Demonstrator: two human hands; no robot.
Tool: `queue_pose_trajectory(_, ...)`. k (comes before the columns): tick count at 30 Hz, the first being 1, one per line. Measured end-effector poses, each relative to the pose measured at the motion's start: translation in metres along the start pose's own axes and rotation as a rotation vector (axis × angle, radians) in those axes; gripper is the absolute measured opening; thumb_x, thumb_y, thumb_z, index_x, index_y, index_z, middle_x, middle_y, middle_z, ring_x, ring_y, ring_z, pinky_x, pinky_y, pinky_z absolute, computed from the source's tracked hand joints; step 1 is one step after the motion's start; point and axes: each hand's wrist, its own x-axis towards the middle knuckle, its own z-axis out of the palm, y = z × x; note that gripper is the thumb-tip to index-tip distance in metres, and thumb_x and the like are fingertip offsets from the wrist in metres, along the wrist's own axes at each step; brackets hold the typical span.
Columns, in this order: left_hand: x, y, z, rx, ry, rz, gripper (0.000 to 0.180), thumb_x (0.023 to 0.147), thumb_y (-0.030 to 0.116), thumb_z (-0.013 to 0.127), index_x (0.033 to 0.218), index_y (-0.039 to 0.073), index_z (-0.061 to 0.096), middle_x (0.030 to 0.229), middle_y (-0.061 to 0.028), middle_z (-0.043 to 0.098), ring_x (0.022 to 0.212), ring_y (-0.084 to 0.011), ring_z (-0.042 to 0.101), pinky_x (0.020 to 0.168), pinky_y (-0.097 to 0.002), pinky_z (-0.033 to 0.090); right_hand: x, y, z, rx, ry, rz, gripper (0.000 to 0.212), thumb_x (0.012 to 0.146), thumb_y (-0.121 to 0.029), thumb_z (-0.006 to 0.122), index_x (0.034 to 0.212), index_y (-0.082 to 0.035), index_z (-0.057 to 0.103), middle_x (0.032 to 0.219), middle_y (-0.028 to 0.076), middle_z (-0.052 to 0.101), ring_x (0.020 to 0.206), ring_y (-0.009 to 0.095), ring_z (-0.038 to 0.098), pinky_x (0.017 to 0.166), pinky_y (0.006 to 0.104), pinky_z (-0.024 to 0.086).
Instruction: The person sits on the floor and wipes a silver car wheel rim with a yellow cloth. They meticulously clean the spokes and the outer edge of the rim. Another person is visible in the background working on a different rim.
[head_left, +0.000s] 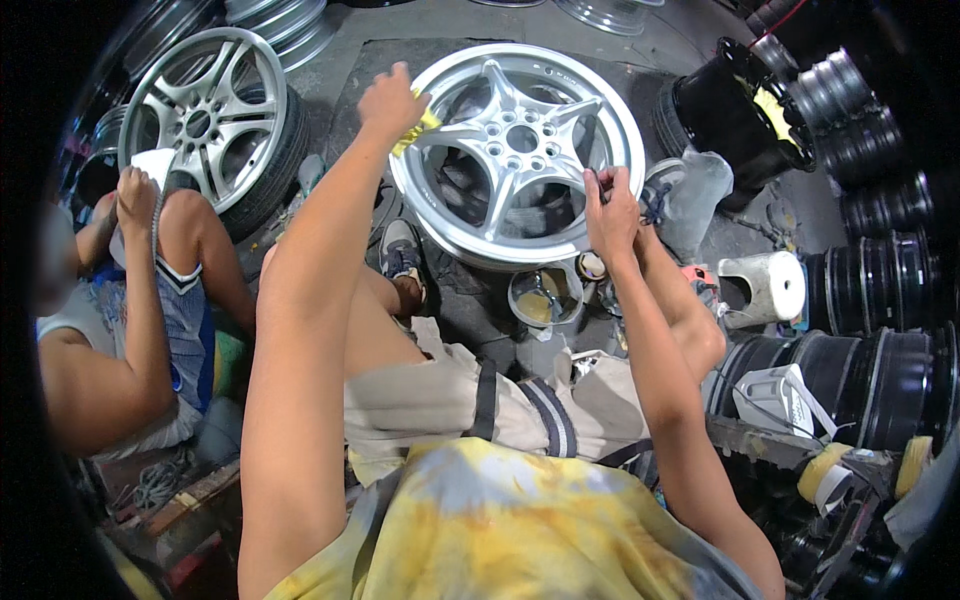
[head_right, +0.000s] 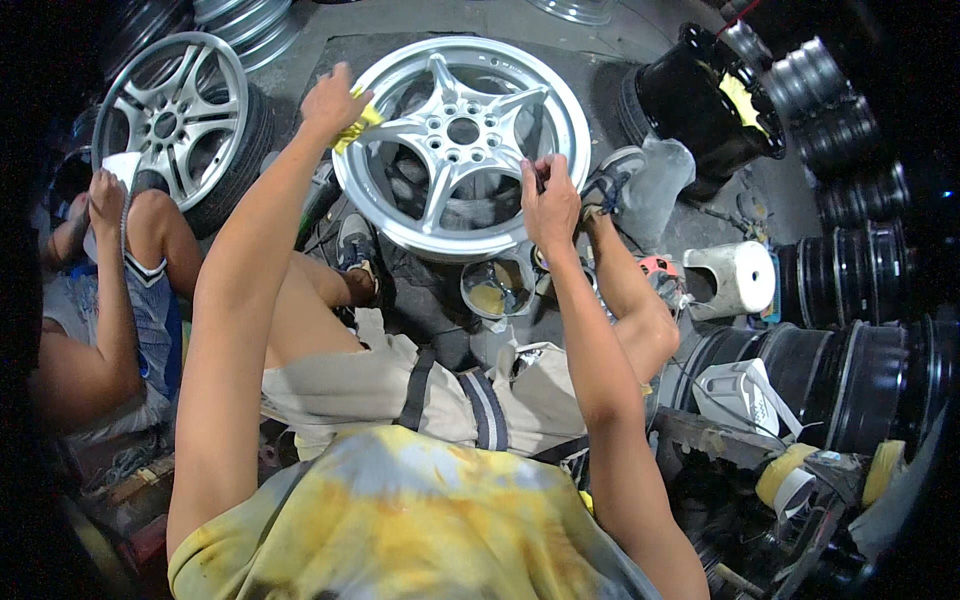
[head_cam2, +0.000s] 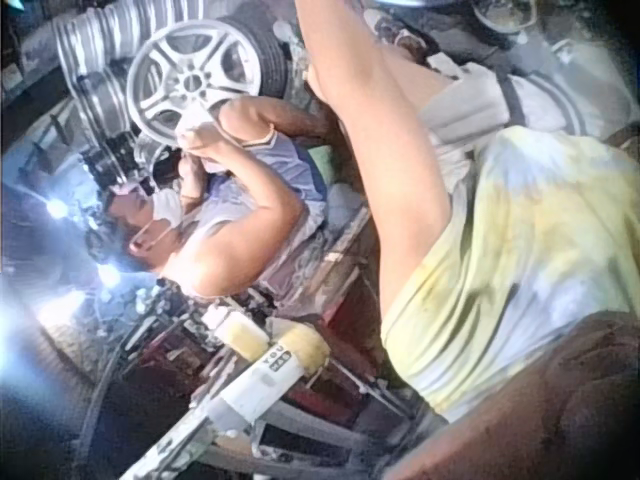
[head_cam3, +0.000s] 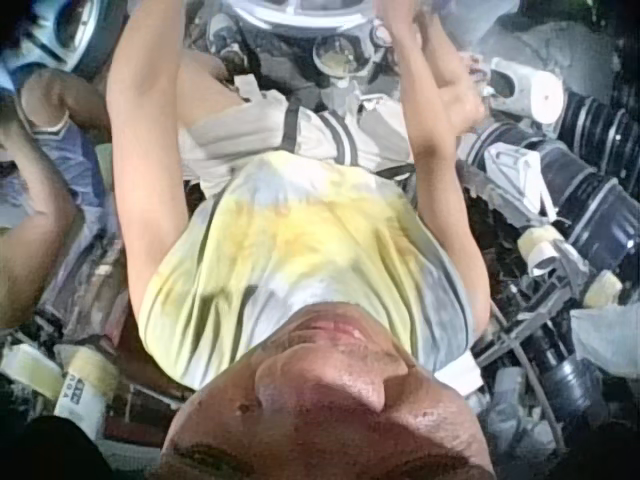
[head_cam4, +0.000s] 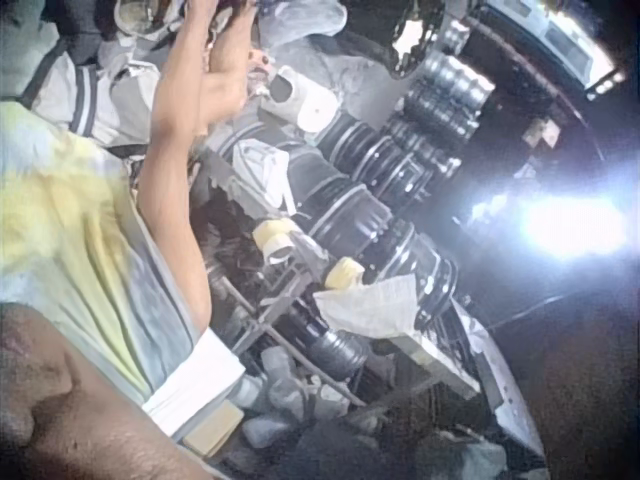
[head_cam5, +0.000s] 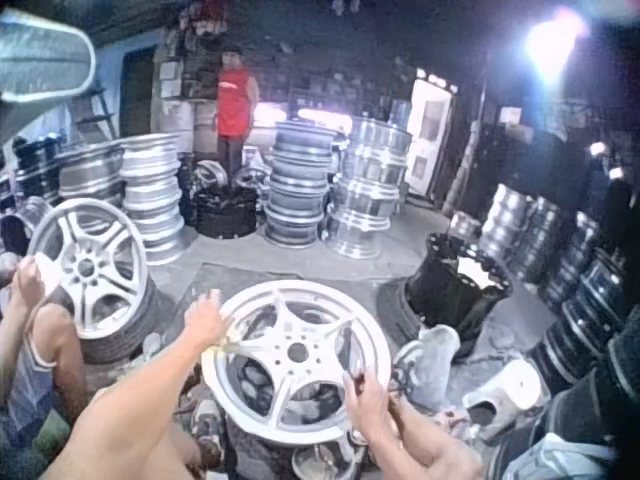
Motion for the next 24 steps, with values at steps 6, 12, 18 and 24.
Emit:
queue_pose_trajectory(6,-0.008,-0.005,0.004,0.02,-0.13,-0.018,0.065,0.092,0.064,0.055,0.109,0.004,0.072,0.1,-0.0251,0.072,0.098,-0.0419,0.07,0.086,-0.0523,0.054,-0.025,0.004,-0.002,0.067,0.031,-0.033,0.027,0.095,-0.026,0.068,0.095,-0.003,0.053,0.079,0.016,0.064,0.07,0.037,0.064,0.064,0.0446,0.049)
queue_pose_trajectory(12,-0.005,-0.002,0.003,-0.025,-0.093,-0.009,0.067,0.091,0.066,0.056,0.107,0.005,0.074,0.095,-0.027,0.072,0.094,-0.0444,0.07,0.084,-0.0529,0.054,-0.021,0.002,-0.003,0.046,0.017,0.032,0.028,0.095,-0.026,0.069,0.094,-0.003,0.054,0.078,0.016,0.063,0.069,0.036,0.063,0.064,0.0438,0.049)
queue_pose_trajectory(18,-0.011,0.004,0.002,-0.099,-0.052,-0.084,0.06,0.088,0.063,0.062,0.103,0.007,0.077,0.092,-0.0226,0.073,0.091,-0.0414,0.071,0.083,-0.049,0.054,-0.026,-0.008,-0.003,0.09,0.052,0.116,0.028,0.095,-0.027,0.069,0.093,-0.003,0.056,0.076,0.013,0.061,0.064,0.03,0.059,0.063,0.0412,0.047)
queue_pose_trajectory(24,-0.008,-0.005,0.013,-0.258,-0.067,-0.15,0.062,0.085,0.067,0.062,0.104,0.009,0.077,0.098,-0.0219,0.074,0.098,-0.0405,0.07,0.088,-0.05,0.052,-0.058,-0.025,0.019,0.2,0.285,0.178,0.03,0.096,-0.029,0.067,0.09,-0.002,0.055,0.079,0.01,0.056,0.076,0.027,0.052,0.072,0.0407,0.043)
